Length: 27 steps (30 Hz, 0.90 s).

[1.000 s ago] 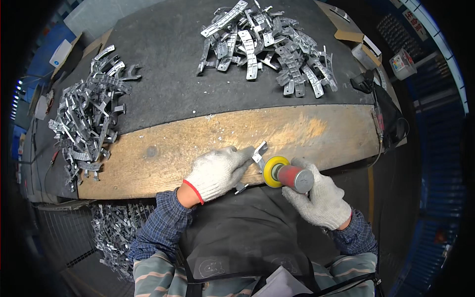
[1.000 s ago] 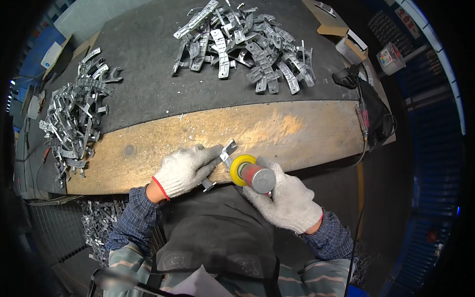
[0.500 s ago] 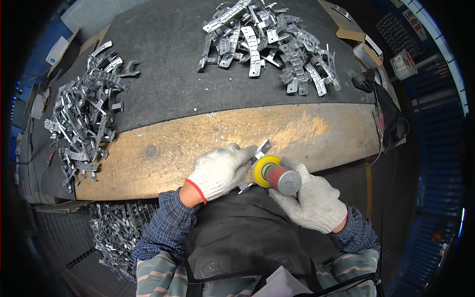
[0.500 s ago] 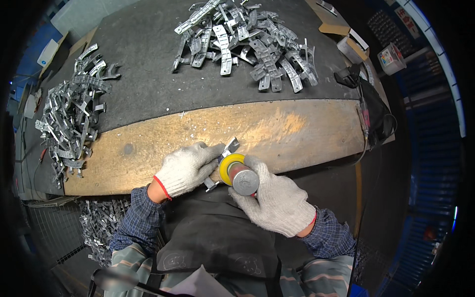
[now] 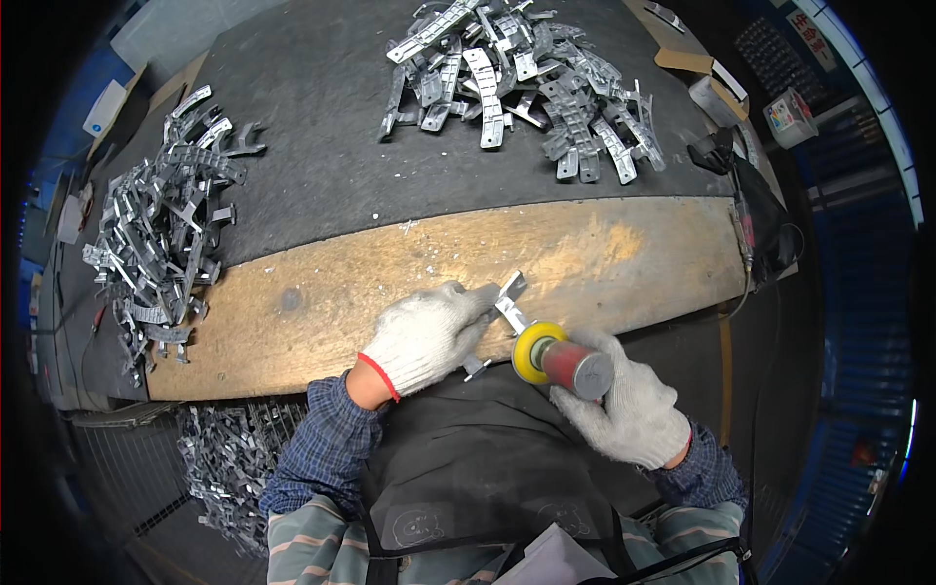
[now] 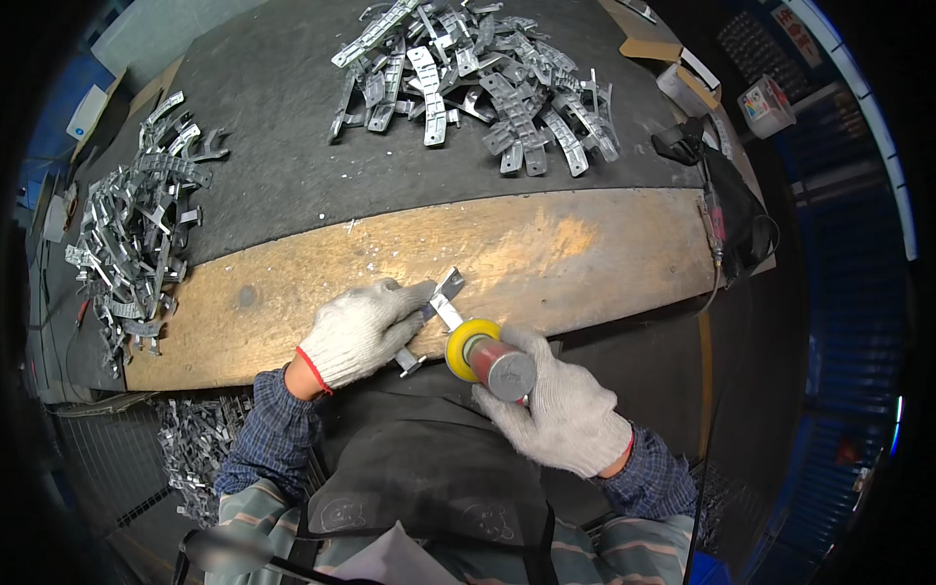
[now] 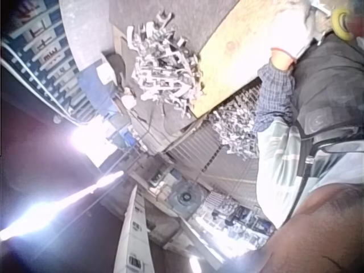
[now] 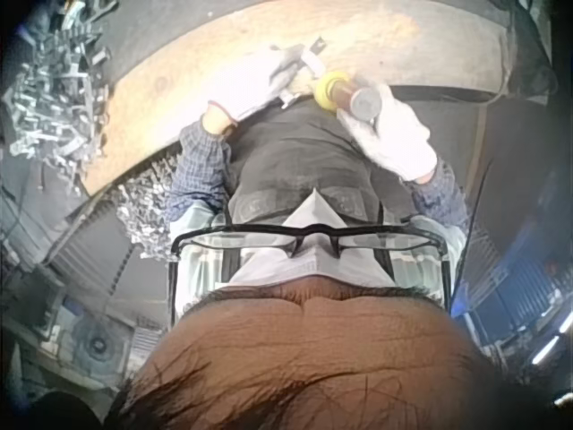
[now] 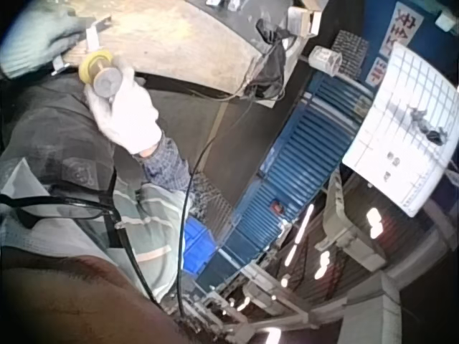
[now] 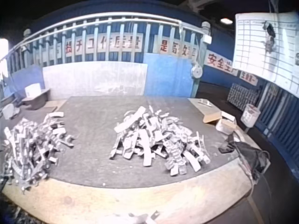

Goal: The person grinds the edges and surfaces of small metal components using a handheld electric grinder at a workbench.

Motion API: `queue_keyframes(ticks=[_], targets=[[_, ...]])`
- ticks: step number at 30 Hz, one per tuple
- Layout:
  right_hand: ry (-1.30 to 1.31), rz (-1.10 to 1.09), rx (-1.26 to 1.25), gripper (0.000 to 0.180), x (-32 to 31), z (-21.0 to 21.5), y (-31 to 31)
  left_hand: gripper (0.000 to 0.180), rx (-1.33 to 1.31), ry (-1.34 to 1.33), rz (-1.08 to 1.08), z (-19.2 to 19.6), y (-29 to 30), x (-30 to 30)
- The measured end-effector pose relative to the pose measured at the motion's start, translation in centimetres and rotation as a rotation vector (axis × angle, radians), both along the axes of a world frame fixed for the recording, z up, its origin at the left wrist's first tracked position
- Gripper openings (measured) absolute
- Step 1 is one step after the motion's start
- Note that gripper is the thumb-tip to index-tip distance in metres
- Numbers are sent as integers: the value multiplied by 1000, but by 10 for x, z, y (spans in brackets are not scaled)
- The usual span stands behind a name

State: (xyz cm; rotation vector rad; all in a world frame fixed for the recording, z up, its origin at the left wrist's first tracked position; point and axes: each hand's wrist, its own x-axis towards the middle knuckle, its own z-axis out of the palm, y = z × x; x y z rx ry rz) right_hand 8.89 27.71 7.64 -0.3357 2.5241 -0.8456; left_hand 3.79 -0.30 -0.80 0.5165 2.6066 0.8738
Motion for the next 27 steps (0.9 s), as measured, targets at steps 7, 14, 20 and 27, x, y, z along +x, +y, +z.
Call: queue_keyframes(ticks=[7,14,20,27], targets=[[17,-15,-105,72,-28,-8,-9,37,-52,41,-8,2,3,3],[-16,11,-45,73,-29,3,-17,38,-31,12,-3,-1,1,3],[25,0,27,73,0,-4,-5,38,-24,-45,-12,1,1,-1],[45,-53,-7,74,11,-10,12,40,14,-43,12,-1,-5,-5]])
